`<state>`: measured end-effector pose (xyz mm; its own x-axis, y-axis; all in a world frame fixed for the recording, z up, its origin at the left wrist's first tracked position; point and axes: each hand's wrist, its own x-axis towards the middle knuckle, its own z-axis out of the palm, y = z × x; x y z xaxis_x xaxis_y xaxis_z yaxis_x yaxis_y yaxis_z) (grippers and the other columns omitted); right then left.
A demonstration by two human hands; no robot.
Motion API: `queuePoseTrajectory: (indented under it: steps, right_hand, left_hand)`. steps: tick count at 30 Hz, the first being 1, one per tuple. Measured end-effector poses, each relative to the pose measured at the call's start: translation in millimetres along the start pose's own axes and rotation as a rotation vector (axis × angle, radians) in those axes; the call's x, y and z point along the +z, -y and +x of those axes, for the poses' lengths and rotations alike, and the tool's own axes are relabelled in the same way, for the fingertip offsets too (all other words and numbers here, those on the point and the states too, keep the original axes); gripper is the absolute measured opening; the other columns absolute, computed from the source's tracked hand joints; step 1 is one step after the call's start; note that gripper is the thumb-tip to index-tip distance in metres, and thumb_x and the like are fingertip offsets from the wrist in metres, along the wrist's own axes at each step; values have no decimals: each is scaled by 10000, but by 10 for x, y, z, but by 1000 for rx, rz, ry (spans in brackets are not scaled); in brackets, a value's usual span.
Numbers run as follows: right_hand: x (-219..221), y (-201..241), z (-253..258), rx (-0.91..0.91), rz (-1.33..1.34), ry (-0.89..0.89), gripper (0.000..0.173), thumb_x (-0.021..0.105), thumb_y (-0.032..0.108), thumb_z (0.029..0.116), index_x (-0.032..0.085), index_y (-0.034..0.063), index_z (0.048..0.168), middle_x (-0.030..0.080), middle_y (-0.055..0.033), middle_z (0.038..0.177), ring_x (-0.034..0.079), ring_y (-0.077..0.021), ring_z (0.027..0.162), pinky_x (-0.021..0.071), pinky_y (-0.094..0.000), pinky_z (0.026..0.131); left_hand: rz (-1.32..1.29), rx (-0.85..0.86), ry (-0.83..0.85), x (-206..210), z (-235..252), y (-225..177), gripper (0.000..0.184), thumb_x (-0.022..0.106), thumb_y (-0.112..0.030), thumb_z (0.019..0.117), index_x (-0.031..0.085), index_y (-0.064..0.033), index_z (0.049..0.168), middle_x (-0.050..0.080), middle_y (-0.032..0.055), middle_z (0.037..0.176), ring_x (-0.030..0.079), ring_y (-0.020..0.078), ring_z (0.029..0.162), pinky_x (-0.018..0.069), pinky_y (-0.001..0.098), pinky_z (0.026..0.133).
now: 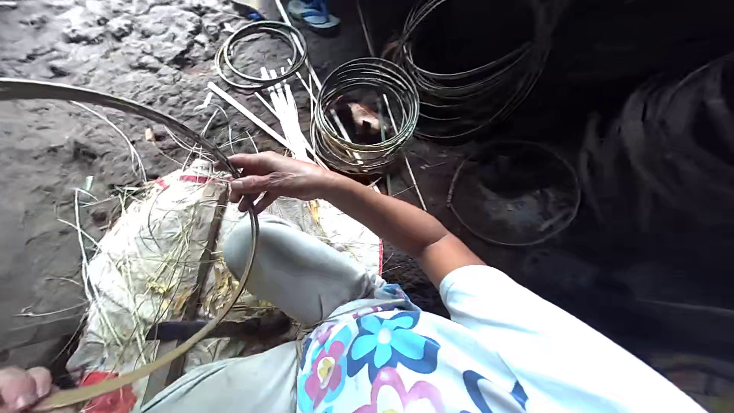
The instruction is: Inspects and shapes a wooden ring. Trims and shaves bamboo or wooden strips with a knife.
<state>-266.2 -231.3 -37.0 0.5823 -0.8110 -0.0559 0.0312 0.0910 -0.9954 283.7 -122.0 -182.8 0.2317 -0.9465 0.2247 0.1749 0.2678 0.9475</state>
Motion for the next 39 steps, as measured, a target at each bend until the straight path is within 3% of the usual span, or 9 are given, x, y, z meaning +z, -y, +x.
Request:
queuePoseTrajectory:
  steps: [3, 6, 8, 13, 16, 22, 29, 33, 39]
  right_hand:
    - [-168, -136, -23, 7, 52, -172, 423, 514, 40, 1044, 465, 0, 1462, 676, -146, 1039, 694, -190, 837, 615, -378, 740]
    - [-362, -364, 20, 27, 124, -322, 407, 478, 52, 1058, 454, 7, 1462, 690, -120, 1008, 708, -188, 851, 622, -388, 773]
    - [-464, -575, 64, 53, 210, -430, 383, 436, 79, 1088, 434, 30, 1468, 697, -111, 1006, 723, -201, 869, 627, -402, 807]
    - [-488, -1832, 1, 126, 395, -706, 419, 456, 281, 1111, 418, 159, 1510, 714, -97, 1112, 718, -186, 902, 613, -367, 806]
    - [-525, -2460, 105, 241, 691, -875, 351, 438, 108, 1104, 414, 15, 1442, 699, -163, 999, 727, -249, 847, 628, -402, 758]
    - [-1064, -1945, 796, 145, 775, -1041, 324, 424, 54, 1094, 382, -14, 1407, 633, -169, 1024, 676, -223, 833, 596, -370, 742]
    - [-1451, -842, 1734, 110, 508, -923, 606, 476, 367, 1102, 326, -41, 1525, 530, -288, 1409, 635, -325, 1168, 549, -395, 960]
    - [-899, -1508, 1533, 39, 233, -657, 538, 441, 369, 1104, 395, 30, 1519, 607, -221, 1341, 684, -287, 1117, 586, -426, 939]
    - [-186, -2456, 662, 269, 42, -427, 389, 493, 137, 1085, 526, -67, 1414, 638, -253, 1295, 701, -263, 1087, 571, -389, 967]
  left_hand:
    - [123, -14, 48, 1131, 247, -325, 264, 343, -306, 1104, 565, -171, 1052, 583, -50, 780, 579, 101, 657, 529, 284, 642]
    - [287, -111, -1, 2134, 352, -666, 452, 280, -428, 1122, 417, -174, 1470, 648, -54, 1240, 667, 94, 1045, 555, 304, 930]
    - [410, -163, 31, 2254, 403, -577, 495, 313, -359, 1115, 297, -161, 1568, 556, -45, 1396, 597, 83, 1192, 501, 311, 1013]
    - [459, -358, -75, 2144, 326, -266, 479, 401, -372, 1096, 472, -98, 1482, 597, 58, 1373, 610, 174, 1181, 510, 380, 972]
    - [440, -352, -95, 2102, 293, -252, 480, 397, -356, 1095, 485, -66, 1468, 601, 66, 1362, 610, 160, 1175, 516, 350, 952]
    - [491, -302, -77, 2069, 215, -262, 489, 410, -337, 1080, 496, -33, 1452, 600, 76, 1354, 615, 138, 1158, 518, 310, 944]
    - [552, -293, -35, 2144, 205, -211, 472, 486, -285, 1054, 514, -8, 1435, 583, 125, 1383, 598, 155, 1196, 496, 337, 997]
    - [609, -296, 47, 2233, 186, -217, 478, 514, -294, 1050, 523, -17, 1440, 584, 144, 1393, 599, 164, 1221, 484, 339, 1040]
    - [680, -304, 155, 2263, 132, -227, 456, 524, -280, 1052, 539, -18, 1425, 579, 167, 1413, 616, 183, 1225, 501, 349, 1032]
